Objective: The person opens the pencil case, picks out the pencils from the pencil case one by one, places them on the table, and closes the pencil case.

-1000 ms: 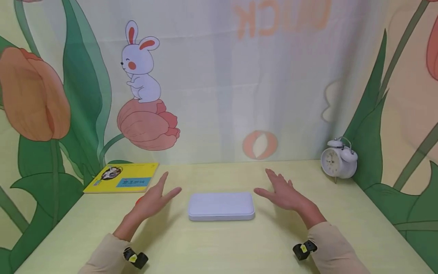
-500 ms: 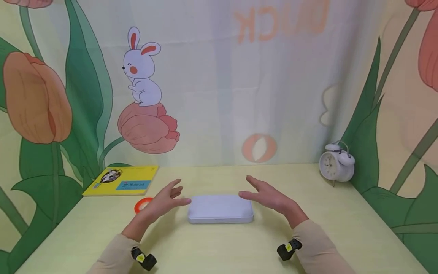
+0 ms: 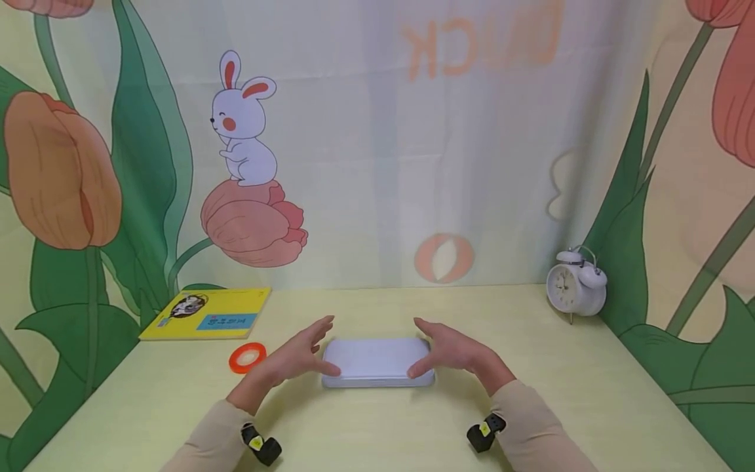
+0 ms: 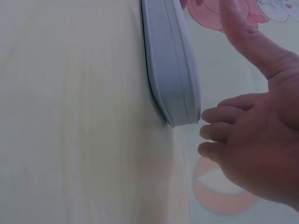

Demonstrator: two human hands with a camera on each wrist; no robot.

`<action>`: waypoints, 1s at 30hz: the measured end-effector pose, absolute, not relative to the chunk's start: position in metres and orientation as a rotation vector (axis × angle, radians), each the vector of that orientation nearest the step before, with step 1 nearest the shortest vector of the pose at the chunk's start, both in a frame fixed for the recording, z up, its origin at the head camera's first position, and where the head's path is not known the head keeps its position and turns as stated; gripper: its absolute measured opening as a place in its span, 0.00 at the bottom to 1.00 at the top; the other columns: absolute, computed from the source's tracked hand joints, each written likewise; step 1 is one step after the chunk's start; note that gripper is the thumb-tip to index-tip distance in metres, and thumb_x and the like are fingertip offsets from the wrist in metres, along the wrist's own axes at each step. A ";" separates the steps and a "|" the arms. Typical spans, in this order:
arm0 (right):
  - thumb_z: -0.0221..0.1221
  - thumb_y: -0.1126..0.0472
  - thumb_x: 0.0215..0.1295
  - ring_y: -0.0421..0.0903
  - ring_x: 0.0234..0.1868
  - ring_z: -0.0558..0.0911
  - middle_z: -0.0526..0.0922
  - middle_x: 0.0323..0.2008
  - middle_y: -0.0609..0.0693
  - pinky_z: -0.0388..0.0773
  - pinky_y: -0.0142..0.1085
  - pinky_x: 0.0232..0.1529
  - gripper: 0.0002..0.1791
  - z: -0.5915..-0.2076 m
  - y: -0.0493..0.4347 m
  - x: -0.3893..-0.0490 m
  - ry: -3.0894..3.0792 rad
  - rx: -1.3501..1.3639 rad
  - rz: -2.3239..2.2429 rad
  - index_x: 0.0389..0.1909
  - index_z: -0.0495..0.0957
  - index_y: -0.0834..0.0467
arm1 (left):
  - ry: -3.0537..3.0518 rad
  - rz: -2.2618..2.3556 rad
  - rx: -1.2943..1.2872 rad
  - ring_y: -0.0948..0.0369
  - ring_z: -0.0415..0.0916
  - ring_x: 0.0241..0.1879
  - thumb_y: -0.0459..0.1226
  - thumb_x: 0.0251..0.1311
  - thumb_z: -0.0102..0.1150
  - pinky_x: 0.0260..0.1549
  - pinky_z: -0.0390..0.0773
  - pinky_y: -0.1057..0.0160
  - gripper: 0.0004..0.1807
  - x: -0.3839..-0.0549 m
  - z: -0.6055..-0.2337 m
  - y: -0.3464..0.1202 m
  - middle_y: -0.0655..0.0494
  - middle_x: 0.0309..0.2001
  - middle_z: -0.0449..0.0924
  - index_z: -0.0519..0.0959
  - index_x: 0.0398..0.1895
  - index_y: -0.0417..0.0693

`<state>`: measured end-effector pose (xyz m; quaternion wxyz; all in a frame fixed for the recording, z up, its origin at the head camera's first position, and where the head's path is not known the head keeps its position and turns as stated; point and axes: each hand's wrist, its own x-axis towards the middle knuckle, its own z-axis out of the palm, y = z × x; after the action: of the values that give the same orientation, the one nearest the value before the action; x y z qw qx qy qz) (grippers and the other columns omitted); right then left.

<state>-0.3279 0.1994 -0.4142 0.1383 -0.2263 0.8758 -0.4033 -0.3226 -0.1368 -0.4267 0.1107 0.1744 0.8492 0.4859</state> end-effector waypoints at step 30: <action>0.78 0.60 0.41 0.58 0.70 0.64 0.62 0.72 0.65 0.59 0.53 0.70 0.60 -0.419 0.188 -0.324 2.661 -0.726 -0.855 0.75 0.55 0.69 | 2.638 1.104 0.591 0.48 0.61 0.70 0.37 0.46 0.81 0.68 0.62 0.44 0.60 -0.322 -0.438 -0.133 0.45 0.72 0.64 0.51 0.80 0.48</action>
<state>-0.3241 0.1880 -0.4190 0.1268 -0.2493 0.9141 -0.2936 -0.3224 -0.1332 -0.4384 0.1106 0.2013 0.8978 0.3758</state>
